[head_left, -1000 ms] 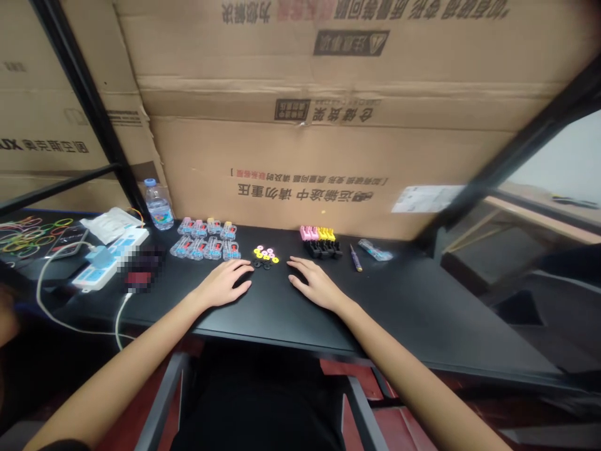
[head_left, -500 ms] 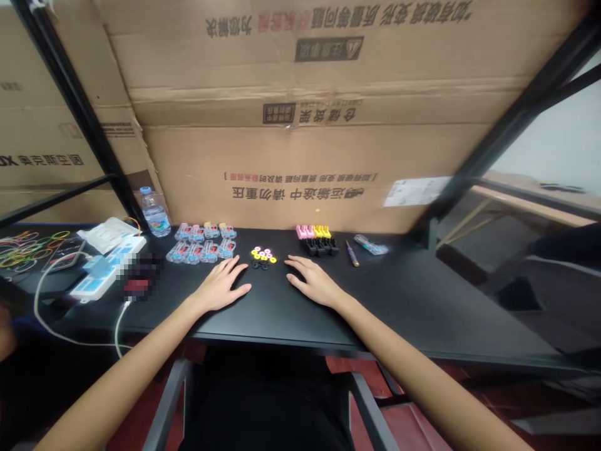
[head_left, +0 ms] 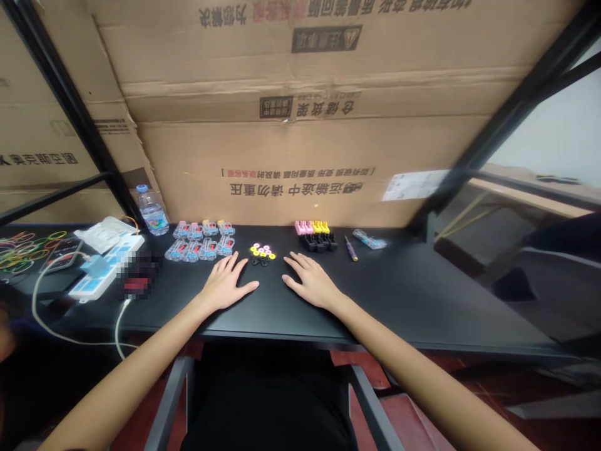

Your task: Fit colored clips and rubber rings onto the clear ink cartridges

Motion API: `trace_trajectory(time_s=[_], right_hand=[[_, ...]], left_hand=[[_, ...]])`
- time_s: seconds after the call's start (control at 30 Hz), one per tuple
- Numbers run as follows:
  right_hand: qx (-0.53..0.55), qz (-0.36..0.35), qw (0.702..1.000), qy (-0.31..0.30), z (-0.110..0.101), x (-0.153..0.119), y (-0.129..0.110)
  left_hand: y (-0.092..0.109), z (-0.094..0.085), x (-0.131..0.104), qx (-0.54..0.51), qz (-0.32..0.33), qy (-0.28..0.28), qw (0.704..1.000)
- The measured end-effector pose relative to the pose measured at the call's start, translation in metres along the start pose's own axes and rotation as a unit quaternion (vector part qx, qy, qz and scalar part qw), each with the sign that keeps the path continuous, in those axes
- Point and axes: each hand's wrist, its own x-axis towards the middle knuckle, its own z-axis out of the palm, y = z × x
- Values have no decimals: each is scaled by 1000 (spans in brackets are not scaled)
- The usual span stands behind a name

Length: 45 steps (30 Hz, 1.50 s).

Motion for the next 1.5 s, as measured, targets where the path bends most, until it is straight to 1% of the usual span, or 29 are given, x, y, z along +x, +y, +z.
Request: trace_trajectory(time_s=[0.1, 0.3, 0.43, 0.63, 0.83, 0.9, 0.93, 0.97, 1.0, 1.03, 1.07, 1.1, 1.13, 1.17, 1.2, 1.23, 1.27, 1.3, 1.33, 1.4, 1.43, 1.5], right_hand=[[-3, -9, 1000, 8, 0, -2, -4], [-1, -23, 1000, 6, -3, -2, -5], [-1, -31, 999, 12, -2, 0, -4], [10, -40, 999, 17, 0, 2, -2], [25, -35, 999, 18, 1, 4, -2], [55, -29, 998, 21, 1, 3, -3], [87, -26, 996, 23, 1, 3, -3], [137, -22, 990, 28, 0, 4, -4], [208, -15, 977, 37, -1, 5, -4], [297, -5, 953, 50, -2, 8, -3], [397, 9, 916, 66, -3, 10, -2], [494, 25, 865, 80, -4, 14, 0], [578, 44, 809, 92, -4, 17, 2], [645, 61, 756, 100, -5, 20, 5], [691, 76, 712, 105, -5, 22, 9], [721, 89, 678, 110, -5, 24, 12], [740, 101, 655, 116, -5, 25, 15], [752, 109, 638, 123, -4, 25, 18], [760, 114, 626, 129, -4, 25, 20], [770, 115, 615, 130, -3, 24, 22], [772, 113, 613, 128, -2, 24, 22], [768, 106, 619, 125, -2, 24, 23]], left_hand=[[3, 3, 0, 4, -5, 9, 1000], [-2, 5, 1, 0, 2, 32, 999], [-1, 3, 1, 3, 12, 24, 1000], [2, 1, 0, 24, -1, 9, 1000], [0, 5, 1, 16, 6, 24, 1000], [-1, 4, 1, -7, 5, 22, 1000], [-2, 3, 1, -29, 6, 20, 999], [-2, 1, 1, -62, 10, 19, 998], [-3, -1, 2, -111, 15, 21, 994], [-4, -5, 3, -180, 19, 27, 983], [-6, -9, 4, -271, 24, 33, 962], [-7, -13, 5, -382, 26, 39, 923], [-9, -17, 6, -500, 27, 42, 864], [-12, -21, 7, -604, 27, 40, 795], [-14, -24, 8, -681, 27, 42, 731], [-17, -26, 10, -720, 25, 51, 692], [-19, -28, 11, -751, 18, 64, 657], [-21, -29, 12, -771, 7, 79, 632], [-22, -29, 12, -788, -5, 91, 609], [-22, -29, 13, -823, -26, 99, 558], [-22, -28, 13, -833, -32, 96, 544], [-21, -28, 13, -840, -35, 89, 534]])
